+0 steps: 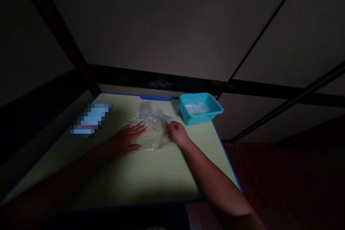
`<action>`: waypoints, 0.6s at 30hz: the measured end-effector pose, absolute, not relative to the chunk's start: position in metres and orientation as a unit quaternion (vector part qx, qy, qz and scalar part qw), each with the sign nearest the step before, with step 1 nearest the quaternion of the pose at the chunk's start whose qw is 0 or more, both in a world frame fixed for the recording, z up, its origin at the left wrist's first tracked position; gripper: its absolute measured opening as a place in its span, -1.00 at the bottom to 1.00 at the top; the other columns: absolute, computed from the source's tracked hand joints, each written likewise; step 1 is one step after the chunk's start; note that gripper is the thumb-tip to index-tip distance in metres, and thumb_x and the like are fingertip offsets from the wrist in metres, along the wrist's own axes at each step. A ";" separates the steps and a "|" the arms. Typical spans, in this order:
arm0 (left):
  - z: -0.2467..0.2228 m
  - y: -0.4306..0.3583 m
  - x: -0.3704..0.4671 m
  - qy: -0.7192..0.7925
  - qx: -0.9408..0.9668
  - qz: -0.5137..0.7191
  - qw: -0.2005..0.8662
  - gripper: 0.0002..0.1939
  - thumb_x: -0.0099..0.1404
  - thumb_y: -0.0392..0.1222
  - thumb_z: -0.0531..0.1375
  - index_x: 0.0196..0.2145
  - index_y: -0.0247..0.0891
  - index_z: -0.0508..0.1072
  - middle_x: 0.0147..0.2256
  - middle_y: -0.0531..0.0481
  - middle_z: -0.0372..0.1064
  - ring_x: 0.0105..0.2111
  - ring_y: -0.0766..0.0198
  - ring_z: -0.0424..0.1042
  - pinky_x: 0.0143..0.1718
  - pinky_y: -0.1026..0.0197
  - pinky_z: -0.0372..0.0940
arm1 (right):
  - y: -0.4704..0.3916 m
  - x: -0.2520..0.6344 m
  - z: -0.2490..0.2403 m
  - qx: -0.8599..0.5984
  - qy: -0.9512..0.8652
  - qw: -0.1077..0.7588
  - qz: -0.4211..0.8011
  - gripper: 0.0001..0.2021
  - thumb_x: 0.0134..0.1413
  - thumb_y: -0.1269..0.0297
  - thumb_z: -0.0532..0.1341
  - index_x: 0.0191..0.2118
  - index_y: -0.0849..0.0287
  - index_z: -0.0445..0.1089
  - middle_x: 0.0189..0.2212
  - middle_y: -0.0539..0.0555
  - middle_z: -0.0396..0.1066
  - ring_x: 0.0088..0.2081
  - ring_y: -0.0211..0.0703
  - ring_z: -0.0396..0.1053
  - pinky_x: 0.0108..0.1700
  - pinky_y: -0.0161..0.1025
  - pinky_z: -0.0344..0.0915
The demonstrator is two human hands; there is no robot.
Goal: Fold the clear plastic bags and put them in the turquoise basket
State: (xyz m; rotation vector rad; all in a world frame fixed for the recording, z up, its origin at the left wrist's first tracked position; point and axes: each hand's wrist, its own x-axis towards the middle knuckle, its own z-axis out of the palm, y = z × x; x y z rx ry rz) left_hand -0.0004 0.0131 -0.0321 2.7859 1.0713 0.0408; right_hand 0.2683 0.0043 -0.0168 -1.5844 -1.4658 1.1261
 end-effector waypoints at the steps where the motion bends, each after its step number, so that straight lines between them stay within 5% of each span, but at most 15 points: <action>1: -0.032 0.013 0.000 0.356 0.931 0.011 0.082 -0.23 0.35 0.26 -0.04 0.36 -0.16 -0.13 0.36 -0.11 -0.21 0.34 0.05 -0.16 0.28 -0.15 -0.22 | 0.003 0.266 -0.014 -0.598 -0.559 0.346 0.458 -0.51 0.20 -0.11 -0.06 -0.31 0.22 0.39 -0.58 0.01 0.37 -0.75 -0.35 0.07 -0.71 -0.35 0.06; 9: -0.027 0.010 0.004 0.373 0.923 -0.003 0.094 -0.09 0.24 0.35 0.04 0.36 -0.13 -0.16 0.36 -0.16 -0.24 0.34 0.01 -0.14 0.28 -0.15 -0.29 | -0.009 0.260 0.008 -0.447 -0.387 0.336 0.733 -0.43 0.32 -0.05 -0.28 -0.15 0.22 0.34 -0.26 0.13 0.50 -0.79 -0.39 0.17 -0.71 -0.30 0.28; 18: -0.019 0.007 0.005 0.376 0.919 0.006 0.119 -0.10 0.23 0.30 0.11 0.36 -0.11 -0.13 0.35 -0.18 -0.22 0.34 -0.06 -0.18 0.25 -0.30 -0.35 | -0.005 0.261 -0.004 -0.569 -0.430 0.468 0.522 -0.58 0.22 -0.13 -0.03 -0.08 0.12 0.24 -0.39 -0.05 0.34 -0.73 -0.42 0.12 -0.75 -0.43 0.06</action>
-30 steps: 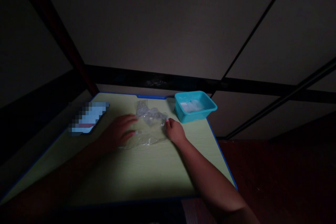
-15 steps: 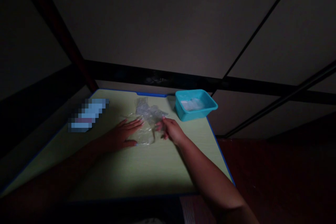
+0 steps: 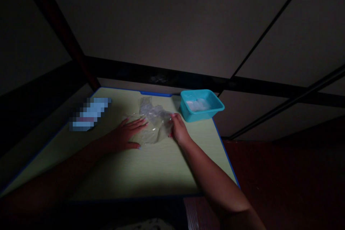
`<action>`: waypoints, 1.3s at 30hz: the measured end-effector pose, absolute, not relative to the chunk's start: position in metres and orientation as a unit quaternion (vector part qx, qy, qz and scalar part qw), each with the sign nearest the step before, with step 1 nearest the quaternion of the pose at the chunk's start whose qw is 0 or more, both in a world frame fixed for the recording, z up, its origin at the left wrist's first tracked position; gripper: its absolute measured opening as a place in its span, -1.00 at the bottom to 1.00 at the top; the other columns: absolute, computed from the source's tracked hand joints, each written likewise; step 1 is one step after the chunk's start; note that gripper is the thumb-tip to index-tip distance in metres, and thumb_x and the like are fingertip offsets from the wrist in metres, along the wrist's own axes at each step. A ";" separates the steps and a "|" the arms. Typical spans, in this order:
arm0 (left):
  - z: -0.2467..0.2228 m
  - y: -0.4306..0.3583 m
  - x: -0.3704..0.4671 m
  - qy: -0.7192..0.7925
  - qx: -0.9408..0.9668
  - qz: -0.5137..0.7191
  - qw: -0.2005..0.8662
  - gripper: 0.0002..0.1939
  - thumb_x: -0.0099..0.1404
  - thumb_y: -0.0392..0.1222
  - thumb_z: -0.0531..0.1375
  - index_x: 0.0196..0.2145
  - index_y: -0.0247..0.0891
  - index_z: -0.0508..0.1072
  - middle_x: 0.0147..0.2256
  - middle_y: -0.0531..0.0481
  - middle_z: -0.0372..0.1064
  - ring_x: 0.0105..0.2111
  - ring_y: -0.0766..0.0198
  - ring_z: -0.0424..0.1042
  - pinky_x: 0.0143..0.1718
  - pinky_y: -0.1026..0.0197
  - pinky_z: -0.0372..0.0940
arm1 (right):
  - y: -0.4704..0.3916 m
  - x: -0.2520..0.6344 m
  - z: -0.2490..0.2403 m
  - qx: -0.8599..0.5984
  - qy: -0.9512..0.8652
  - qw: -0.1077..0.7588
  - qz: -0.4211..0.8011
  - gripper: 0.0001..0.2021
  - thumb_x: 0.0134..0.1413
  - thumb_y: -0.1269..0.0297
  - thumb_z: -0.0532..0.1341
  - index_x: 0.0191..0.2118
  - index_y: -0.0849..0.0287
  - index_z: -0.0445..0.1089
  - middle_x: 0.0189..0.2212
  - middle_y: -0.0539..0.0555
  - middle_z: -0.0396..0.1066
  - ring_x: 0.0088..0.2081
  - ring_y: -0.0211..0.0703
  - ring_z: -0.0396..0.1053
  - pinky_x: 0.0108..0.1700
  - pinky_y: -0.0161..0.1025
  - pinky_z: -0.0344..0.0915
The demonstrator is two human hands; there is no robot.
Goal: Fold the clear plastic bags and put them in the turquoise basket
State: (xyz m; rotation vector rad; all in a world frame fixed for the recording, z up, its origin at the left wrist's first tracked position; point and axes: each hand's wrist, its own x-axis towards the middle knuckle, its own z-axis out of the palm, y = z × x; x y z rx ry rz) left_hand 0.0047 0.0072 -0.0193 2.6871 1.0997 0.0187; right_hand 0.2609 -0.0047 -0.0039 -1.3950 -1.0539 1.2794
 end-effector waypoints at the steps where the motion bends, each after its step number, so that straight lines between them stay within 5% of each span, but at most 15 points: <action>1: -0.018 0.007 0.005 0.376 0.919 0.005 0.121 -0.10 0.23 0.29 0.11 0.36 -0.11 -0.13 0.35 -0.19 -0.23 0.34 -0.07 -0.19 0.25 -0.31 -0.35 | -0.004 0.262 -0.003 -0.577 -0.433 0.476 0.503 -0.59 0.20 -0.13 0.00 -0.09 0.11 0.24 -0.41 -0.06 0.33 -0.71 -0.42 0.12 -0.74 -0.43 0.06; 8: -0.017 0.007 0.006 0.383 0.916 -0.006 0.122 -0.10 0.23 0.29 0.12 0.36 -0.12 -0.12 0.35 -0.21 -0.25 0.34 -0.05 -0.18 0.26 -0.29 -0.36 | -0.004 0.261 0.006 -0.569 -0.380 0.421 0.596 -0.59 0.29 -0.06 -0.14 -0.11 0.15 0.23 -0.55 -0.04 0.37 -0.73 -0.31 0.15 -0.69 -0.37 0.06; 11: -0.019 0.008 0.005 0.383 0.917 -0.005 0.115 -0.09 0.22 0.30 0.12 0.36 -0.12 -0.11 0.35 -0.21 -0.23 0.34 -0.07 -0.16 0.26 -0.30 -0.35 | -0.004 0.260 0.006 -0.545 -0.354 0.388 0.654 -0.51 0.30 -0.07 -0.20 -0.19 0.21 0.28 -0.45 0.04 0.43 -0.72 -0.34 0.19 -0.69 -0.37 0.10; 15: -0.022 0.010 0.004 0.380 0.918 0.006 0.112 -0.07 0.21 0.32 0.12 0.36 -0.14 -0.12 0.35 -0.21 -0.22 0.34 -0.08 -0.17 0.26 -0.30 -0.34 | -0.007 0.261 0.004 -0.537 -0.379 0.342 0.672 -0.56 0.30 -0.06 -0.14 -0.11 0.18 0.26 -0.25 0.07 0.46 -0.72 -0.36 0.27 -0.70 -0.36 0.20; 21: -0.018 0.008 0.005 0.382 0.916 -0.010 0.121 -0.10 0.23 0.30 0.11 0.36 -0.14 -0.13 0.35 -0.21 -0.25 0.35 -0.06 -0.21 0.25 -0.31 -0.33 | -0.012 0.262 0.009 -0.518 -0.427 0.325 0.666 -0.57 0.28 -0.03 -0.05 0.14 0.09 0.08 -0.37 0.03 0.49 -0.81 -0.38 0.19 -0.81 -0.42 0.08; 29: -0.018 0.008 0.005 0.399 0.911 0.001 0.107 -0.13 0.24 0.28 0.10 0.35 -0.14 -0.09 0.35 -0.20 -0.21 0.34 -0.09 -0.19 0.25 -0.32 -0.31 | -0.017 0.269 0.014 -0.435 -0.557 0.342 0.619 -0.24 0.16 -0.02 0.16 0.37 -0.12 -0.22 -0.16 0.08 0.47 -0.73 -0.45 0.25 -0.74 -0.43 0.21; 39: -0.028 0.012 0.002 0.442 0.893 0.033 0.073 -0.19 0.28 0.28 0.03 0.33 -0.20 0.00 0.35 -0.22 -0.18 0.33 -0.11 -0.14 0.24 -0.33 -0.22 | -0.015 0.273 0.007 -0.391 -0.646 0.330 0.567 -0.30 0.15 0.11 0.18 0.35 -0.13 -0.13 0.01 0.10 0.31 -0.65 -0.50 0.28 -0.61 -0.41 0.32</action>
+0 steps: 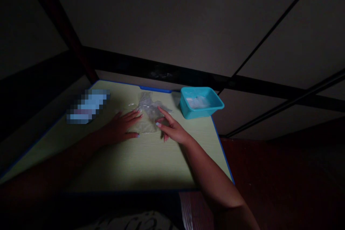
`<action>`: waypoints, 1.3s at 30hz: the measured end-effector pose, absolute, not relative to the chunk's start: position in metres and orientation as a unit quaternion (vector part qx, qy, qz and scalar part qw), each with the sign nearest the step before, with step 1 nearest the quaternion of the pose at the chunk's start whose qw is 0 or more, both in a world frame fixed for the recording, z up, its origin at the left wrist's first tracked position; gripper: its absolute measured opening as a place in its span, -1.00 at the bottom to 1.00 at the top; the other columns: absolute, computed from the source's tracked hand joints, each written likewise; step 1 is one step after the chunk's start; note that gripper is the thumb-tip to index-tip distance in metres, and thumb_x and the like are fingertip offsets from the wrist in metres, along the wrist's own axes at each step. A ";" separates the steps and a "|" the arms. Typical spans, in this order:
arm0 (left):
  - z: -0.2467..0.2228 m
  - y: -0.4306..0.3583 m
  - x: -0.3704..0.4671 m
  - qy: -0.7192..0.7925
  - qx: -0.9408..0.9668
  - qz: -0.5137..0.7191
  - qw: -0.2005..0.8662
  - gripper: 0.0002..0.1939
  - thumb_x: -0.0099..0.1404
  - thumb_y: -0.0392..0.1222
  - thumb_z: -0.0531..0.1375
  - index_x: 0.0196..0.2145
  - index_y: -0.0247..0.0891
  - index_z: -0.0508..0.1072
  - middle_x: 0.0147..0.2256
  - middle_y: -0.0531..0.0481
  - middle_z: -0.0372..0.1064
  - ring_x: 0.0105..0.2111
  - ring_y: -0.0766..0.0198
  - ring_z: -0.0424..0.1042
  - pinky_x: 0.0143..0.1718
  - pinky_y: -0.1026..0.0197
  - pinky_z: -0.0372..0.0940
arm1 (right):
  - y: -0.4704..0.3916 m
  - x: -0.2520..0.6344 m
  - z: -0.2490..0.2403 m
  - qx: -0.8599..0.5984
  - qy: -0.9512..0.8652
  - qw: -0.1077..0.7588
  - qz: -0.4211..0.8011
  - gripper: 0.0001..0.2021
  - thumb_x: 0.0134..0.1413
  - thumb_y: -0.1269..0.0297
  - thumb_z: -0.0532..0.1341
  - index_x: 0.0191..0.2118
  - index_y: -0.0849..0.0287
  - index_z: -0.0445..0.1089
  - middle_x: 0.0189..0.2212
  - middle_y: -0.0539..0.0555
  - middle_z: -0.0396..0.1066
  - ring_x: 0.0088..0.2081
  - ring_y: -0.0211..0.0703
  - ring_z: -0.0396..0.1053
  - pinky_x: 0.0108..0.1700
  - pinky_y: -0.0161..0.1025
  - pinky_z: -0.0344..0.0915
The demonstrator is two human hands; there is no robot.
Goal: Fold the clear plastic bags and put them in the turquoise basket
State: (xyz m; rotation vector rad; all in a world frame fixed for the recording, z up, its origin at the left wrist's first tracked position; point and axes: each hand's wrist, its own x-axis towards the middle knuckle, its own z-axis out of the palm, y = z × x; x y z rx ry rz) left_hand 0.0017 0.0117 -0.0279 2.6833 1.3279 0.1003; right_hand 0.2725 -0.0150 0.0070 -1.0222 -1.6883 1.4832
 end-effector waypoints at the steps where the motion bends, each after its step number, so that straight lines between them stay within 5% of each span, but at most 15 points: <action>1: -0.028 0.012 0.002 0.443 0.893 0.032 0.073 -0.19 0.28 0.28 0.03 0.34 -0.19 0.00 0.35 -0.22 -0.17 0.33 -0.11 -0.14 0.23 -0.33 -0.22 | -0.015 0.272 0.006 -0.388 -0.653 0.329 0.562 -0.31 0.14 0.13 0.20 0.33 -0.13 -0.09 0.01 0.10 0.29 -0.64 -0.49 0.28 -0.61 -0.41 0.33; 10: -0.022 0.010 0.002 0.447 0.890 0.019 0.086 -0.20 0.29 0.27 0.02 0.34 -0.21 -0.01 0.35 -0.22 -0.21 0.34 -0.11 -0.16 0.21 -0.38 -0.21 | -0.015 0.267 -0.008 -0.414 -0.716 0.336 0.450 -0.49 -0.07 0.30 0.33 0.06 0.09 0.25 -0.19 0.02 0.25 -0.49 -0.39 0.19 -0.52 -0.43 0.15; 25: -0.023 0.011 0.002 0.449 0.890 0.016 0.078 -0.21 0.30 0.27 0.00 0.33 -0.19 0.00 0.35 -0.22 -0.19 0.33 -0.11 -0.15 0.21 -0.37 -0.19 | -0.013 0.266 -0.014 -0.404 -0.742 0.350 0.405 -0.69 0.02 0.33 0.20 -0.07 0.15 0.24 -0.41 -0.07 0.19 -0.43 -0.30 0.20 -0.38 -0.36 0.15; 34: -0.027 0.012 0.001 0.445 0.893 0.022 0.067 -0.19 0.28 0.29 0.02 0.33 -0.23 0.01 0.34 -0.25 -0.16 0.33 -0.12 -0.13 0.21 -0.38 -0.18 | -0.016 0.268 -0.013 -0.378 -0.803 0.276 0.370 -0.49 -0.01 0.41 0.27 0.10 0.14 0.20 -0.33 -0.05 0.30 -0.49 -0.35 0.14 -0.45 -0.39 0.12; 39: -0.022 0.011 0.003 0.451 0.889 0.007 0.079 -0.20 0.30 0.27 0.01 0.34 -0.20 -0.03 0.35 -0.20 -0.20 0.34 -0.11 -0.18 0.20 -0.39 -0.18 | -0.016 0.267 -0.008 -0.364 -0.851 0.268 0.267 -0.45 -0.09 0.56 0.22 0.10 0.17 0.24 -0.21 0.09 0.35 -0.23 -0.14 0.28 -0.15 -0.22 0.26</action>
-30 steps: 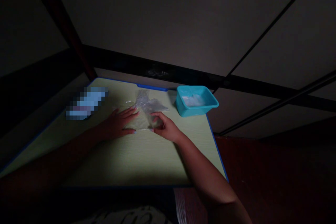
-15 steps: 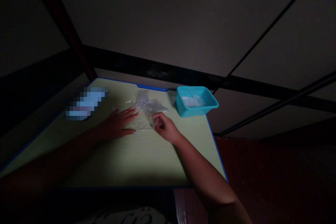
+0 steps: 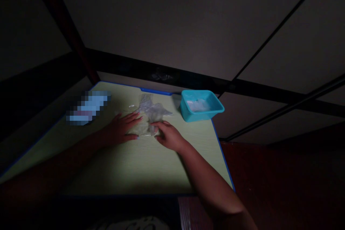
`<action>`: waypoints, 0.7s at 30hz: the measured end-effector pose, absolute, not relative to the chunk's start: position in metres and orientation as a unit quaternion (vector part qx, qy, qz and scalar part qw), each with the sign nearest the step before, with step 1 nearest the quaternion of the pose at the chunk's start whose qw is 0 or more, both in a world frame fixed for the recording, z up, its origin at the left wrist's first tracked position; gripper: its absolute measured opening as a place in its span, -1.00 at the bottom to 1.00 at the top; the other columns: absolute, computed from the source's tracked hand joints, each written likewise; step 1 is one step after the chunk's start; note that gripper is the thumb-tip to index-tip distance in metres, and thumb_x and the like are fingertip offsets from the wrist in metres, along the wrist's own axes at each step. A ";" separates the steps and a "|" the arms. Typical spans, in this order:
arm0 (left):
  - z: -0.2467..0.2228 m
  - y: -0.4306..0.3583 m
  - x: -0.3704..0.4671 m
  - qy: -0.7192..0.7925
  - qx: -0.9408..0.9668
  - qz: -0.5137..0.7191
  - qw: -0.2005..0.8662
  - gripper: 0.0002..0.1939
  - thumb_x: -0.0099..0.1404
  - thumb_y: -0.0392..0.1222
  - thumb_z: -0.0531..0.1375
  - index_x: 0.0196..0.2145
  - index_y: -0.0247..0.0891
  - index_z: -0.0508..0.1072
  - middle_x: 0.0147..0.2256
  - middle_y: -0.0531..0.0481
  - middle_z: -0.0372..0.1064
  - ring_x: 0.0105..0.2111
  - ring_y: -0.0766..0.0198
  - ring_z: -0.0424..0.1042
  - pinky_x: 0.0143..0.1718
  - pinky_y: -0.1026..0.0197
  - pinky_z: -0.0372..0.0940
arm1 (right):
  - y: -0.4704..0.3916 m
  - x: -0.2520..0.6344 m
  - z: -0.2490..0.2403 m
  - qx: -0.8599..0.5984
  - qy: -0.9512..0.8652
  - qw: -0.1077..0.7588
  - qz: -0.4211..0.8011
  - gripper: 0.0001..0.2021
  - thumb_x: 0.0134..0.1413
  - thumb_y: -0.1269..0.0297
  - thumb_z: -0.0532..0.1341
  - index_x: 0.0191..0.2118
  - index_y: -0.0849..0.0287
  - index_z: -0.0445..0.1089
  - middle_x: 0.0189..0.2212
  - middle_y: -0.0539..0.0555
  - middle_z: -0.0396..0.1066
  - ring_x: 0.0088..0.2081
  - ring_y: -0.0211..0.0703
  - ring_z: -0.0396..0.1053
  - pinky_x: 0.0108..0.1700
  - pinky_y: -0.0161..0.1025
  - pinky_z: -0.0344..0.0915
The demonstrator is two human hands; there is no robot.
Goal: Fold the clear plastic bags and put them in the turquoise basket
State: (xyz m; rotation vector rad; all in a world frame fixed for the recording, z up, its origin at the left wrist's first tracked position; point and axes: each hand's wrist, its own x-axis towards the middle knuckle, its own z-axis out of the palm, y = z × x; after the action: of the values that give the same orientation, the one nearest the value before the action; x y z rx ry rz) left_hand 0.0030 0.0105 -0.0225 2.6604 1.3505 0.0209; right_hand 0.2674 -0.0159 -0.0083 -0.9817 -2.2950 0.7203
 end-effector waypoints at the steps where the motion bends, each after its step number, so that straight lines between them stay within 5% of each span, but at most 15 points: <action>1: -0.021 0.010 0.004 0.454 0.888 0.002 0.080 -0.20 0.30 0.26 0.01 0.34 -0.20 -0.02 0.35 -0.21 -0.20 0.34 -0.12 -0.18 0.20 -0.39 -0.18 | -0.015 0.267 -0.009 -0.366 -0.855 0.269 0.252 -0.45 -0.09 0.57 0.21 0.09 0.18 0.26 -0.22 0.10 0.35 -0.19 -0.11 0.28 -0.11 -0.19 0.26; 10: -0.017 0.008 0.004 0.453 0.889 -0.008 0.074 -0.22 0.31 0.24 0.01 0.33 -0.23 -0.01 0.35 -0.22 -0.22 0.34 -0.08 -0.17 0.21 -0.38 -0.17 | -0.011 0.268 -0.017 -0.397 -0.833 0.307 0.232 -0.62 -0.03 0.55 0.18 -0.04 0.21 0.36 -0.23 0.14 0.39 -0.19 -0.10 0.34 -0.13 -0.17 0.28; 21: -0.027 0.012 0.000 0.444 0.892 0.032 0.079 -0.17 0.26 0.27 0.07 0.34 -0.19 0.00 0.35 -0.20 -0.17 0.33 -0.13 -0.12 0.23 -0.35 -0.18 | -0.014 0.260 -0.023 -0.334 -0.692 0.424 0.479 -0.69 0.06 0.22 0.29 -0.08 0.16 0.32 -0.44 -0.05 0.30 -0.37 -0.28 0.31 -0.27 -0.30 0.25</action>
State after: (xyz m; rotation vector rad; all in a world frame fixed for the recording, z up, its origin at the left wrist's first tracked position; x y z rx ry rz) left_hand 0.0003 0.0118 -0.0268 2.6685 1.3287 0.0944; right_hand 0.2598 -0.0138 -0.0232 -0.8362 -1.7321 1.1999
